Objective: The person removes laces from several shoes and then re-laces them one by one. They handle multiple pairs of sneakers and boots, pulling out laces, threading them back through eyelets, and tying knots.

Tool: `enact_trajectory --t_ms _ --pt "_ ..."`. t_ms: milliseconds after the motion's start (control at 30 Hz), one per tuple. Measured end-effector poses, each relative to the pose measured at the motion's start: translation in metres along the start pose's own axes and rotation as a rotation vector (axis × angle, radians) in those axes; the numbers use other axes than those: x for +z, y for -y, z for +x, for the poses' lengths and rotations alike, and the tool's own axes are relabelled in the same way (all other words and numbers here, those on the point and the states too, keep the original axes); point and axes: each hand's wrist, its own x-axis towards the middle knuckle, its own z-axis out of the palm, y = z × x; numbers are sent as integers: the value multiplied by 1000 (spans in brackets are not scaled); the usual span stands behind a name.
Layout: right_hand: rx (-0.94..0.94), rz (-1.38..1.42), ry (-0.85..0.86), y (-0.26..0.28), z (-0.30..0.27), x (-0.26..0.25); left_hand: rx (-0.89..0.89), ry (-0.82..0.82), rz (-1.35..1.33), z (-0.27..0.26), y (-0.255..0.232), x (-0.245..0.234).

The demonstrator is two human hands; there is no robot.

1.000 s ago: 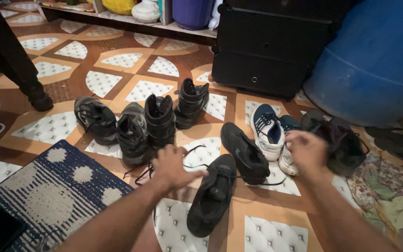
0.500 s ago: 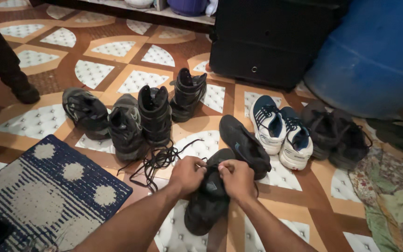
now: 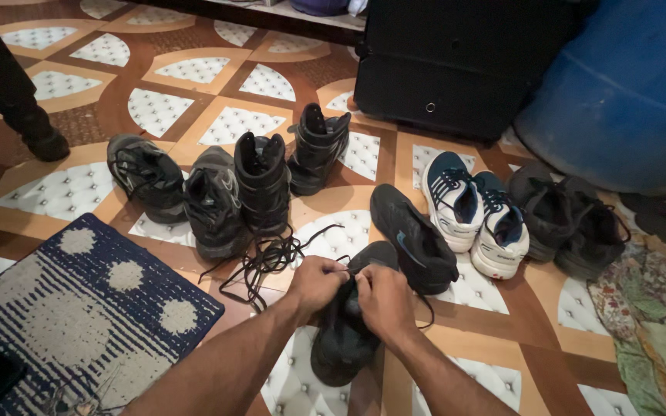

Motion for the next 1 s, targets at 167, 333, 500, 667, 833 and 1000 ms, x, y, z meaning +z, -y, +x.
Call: enact_trajectory --t_ms 167,333,500,667,833,1000 --pt "-226 -92 -6 2 0 -5 -130 44 -78 -6 -6 -3" --pt "-141 -65 66 1 -2 -8 -23 78 -275 6 7 5" --pt "-231 -144 -210 -1 -16 -5 -1 -267 162 36 15 2" --pt "0 -122 -287 -6 -23 1 48 -510 -462 90 0 -60" --pt "55 -68 -308 -6 -22 3 136 -706 -612 107 -19 -164" --pt "133 -10 -267 -4 -23 2 -197 -550 -288 53 -16 -242"
